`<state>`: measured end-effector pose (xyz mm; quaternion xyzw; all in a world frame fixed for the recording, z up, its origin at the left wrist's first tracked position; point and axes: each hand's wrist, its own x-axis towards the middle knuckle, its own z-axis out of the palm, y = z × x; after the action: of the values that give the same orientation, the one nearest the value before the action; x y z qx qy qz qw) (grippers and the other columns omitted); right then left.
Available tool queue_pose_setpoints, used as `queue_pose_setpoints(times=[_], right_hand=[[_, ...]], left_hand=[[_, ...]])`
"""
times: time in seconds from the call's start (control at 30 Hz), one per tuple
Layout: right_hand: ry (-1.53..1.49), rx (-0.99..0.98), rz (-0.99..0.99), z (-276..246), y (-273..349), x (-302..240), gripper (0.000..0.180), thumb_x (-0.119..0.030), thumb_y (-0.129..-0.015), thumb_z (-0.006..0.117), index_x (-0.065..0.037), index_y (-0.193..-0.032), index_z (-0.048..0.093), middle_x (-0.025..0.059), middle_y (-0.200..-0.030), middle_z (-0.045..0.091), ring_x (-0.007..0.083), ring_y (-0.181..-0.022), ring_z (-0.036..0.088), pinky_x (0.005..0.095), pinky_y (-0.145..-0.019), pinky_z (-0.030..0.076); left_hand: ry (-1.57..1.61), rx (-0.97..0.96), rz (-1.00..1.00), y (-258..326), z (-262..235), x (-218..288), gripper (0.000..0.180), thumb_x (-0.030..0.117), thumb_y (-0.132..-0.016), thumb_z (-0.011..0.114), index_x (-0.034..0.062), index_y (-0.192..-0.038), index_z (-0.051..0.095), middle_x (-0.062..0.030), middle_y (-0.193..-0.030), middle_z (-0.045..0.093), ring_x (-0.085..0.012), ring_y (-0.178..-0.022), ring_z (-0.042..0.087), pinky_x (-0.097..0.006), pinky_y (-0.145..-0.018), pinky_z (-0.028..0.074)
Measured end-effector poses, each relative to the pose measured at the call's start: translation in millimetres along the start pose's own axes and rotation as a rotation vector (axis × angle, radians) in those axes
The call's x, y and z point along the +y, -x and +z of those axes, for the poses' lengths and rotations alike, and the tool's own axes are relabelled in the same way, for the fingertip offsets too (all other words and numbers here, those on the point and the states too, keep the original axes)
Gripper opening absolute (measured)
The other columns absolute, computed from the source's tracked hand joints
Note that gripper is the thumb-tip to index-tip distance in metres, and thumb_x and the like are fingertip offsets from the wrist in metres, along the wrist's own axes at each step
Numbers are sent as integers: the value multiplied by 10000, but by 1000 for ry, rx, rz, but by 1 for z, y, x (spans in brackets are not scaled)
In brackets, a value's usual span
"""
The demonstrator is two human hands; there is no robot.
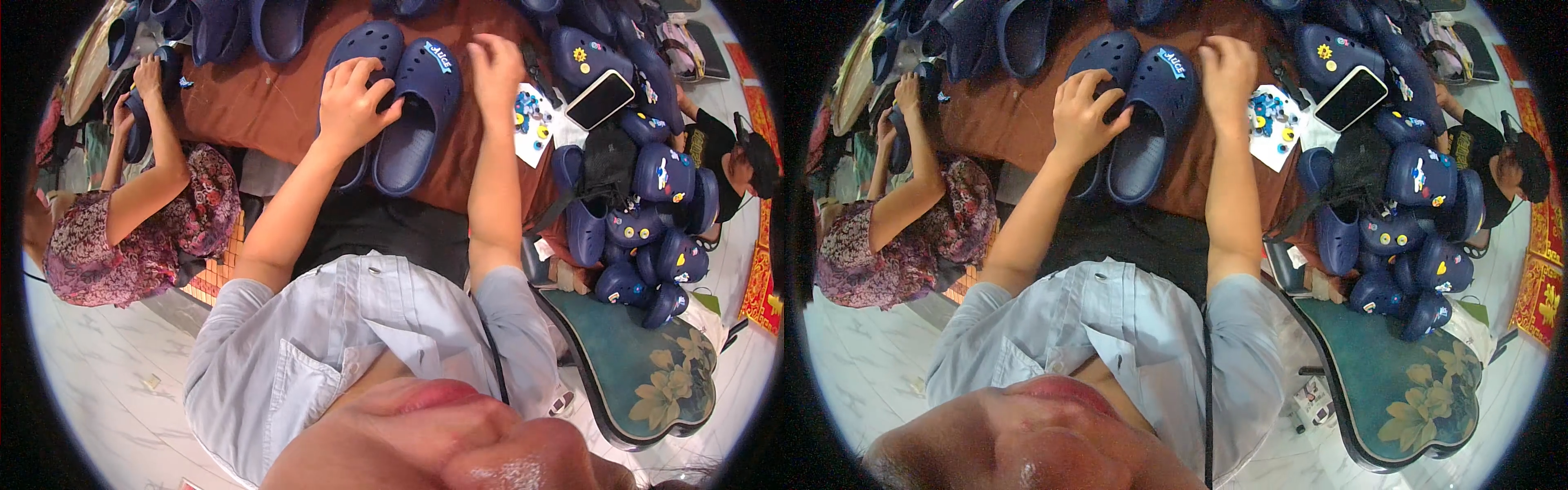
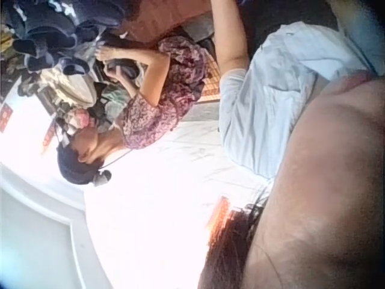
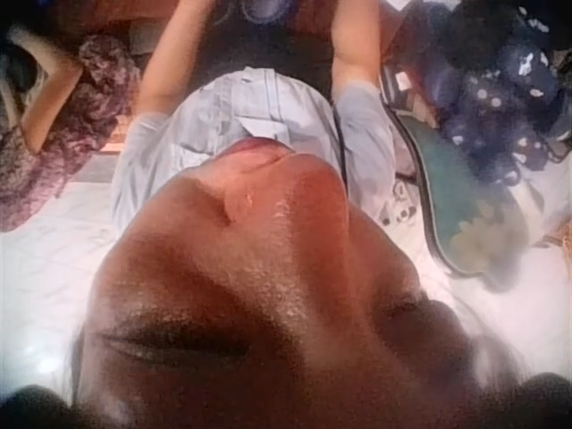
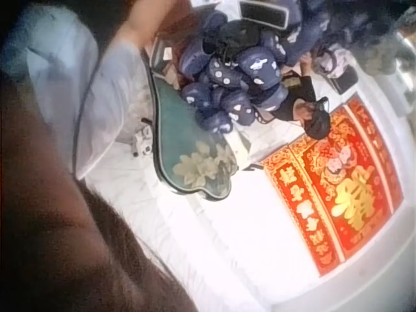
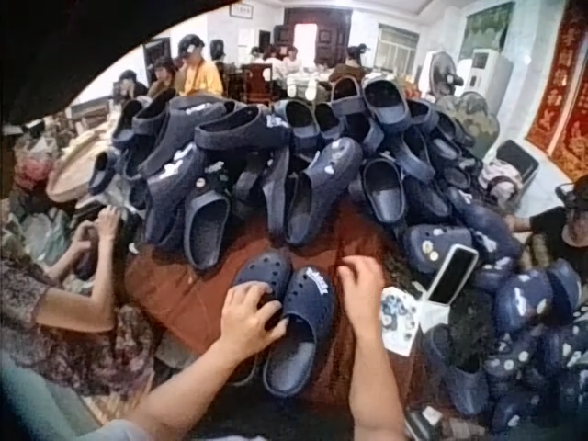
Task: Adding decorative charms into the holes of blue rubber clogs.
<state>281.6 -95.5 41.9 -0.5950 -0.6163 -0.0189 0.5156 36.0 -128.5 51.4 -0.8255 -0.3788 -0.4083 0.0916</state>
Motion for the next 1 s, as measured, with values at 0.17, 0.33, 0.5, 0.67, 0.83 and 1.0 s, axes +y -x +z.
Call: queue_pose_setpoints(times=[0.17, 0.33, 0.5, 0.67, 0.83, 1.0], right_hand=[[366, -208, 91, -60, -11, 14, 187, -204, -751, 785, -73, -872, 728, 122, -896, 679, 350, -933, 564, 439, -842, 435], [691, -627, 187, -58, 1, -6, 331, -260, -691, 837, -41, -917, 736, 148, -1024, 675, 374, -1088, 518, 515, -908, 385], [719, -728, 243, -50, 2, 9, 287, -204, -716, 820, -47, -943, 742, 162, -1160, 643, 375, -1193, 485, 530, -935, 369], [625, -596, 185, -50, 0, 18, 179, -167, -777, 744, -64, -924, 736, 141, -1049, 688, 364, -1118, 535, 530, -922, 380], [482, -336, 149, -38, -4, 17, 153, -157, -823, 686, -58, -938, 702, 159, -879, 713, 366, -914, 634, 509, -856, 437], [-91, -196, 308, -21, -10, 5, 137, -114, -859, 664, -33, -964, 700, 131, -847, 711, 232, -773, 673, 342, -739, 511]], left_hand=[[1, -1, 14, 0, -2, -1, 281, 246, -642, 804, 138, -883, 708, -46, -1090, 630, -260, -1042, 597, -404, -867, 458], [4, -7, 5, 0, -1, -1, 271, 245, -648, 801, 138, -881, 713, -47, -1094, 631, -261, -1046, 595, -404, -866, 457], [-2, -8, 1, -2, -2, 1, 265, 242, -649, 804, 139, -878, 718, -43, -1100, 632, -260, -1053, 592, -406, -871, 458], [0, -18, 0, -1, -1, 0, 272, 247, -641, 810, 138, -873, 718, -37, -1107, 628, -259, -1053, 592, -409, -883, 460], [10, -12, -3, -1, -1, 0, 274, 255, -636, 811, 140, -865, 712, -34, -1098, 627, -258, -1054, 593, -415, -884, 460], [26, -1, -1, 0, 1, 0, 270, 266, -635, 804, 136, -847, 700, -35, -1088, 627, -255, -1040, 603, -417, -884, 463]])
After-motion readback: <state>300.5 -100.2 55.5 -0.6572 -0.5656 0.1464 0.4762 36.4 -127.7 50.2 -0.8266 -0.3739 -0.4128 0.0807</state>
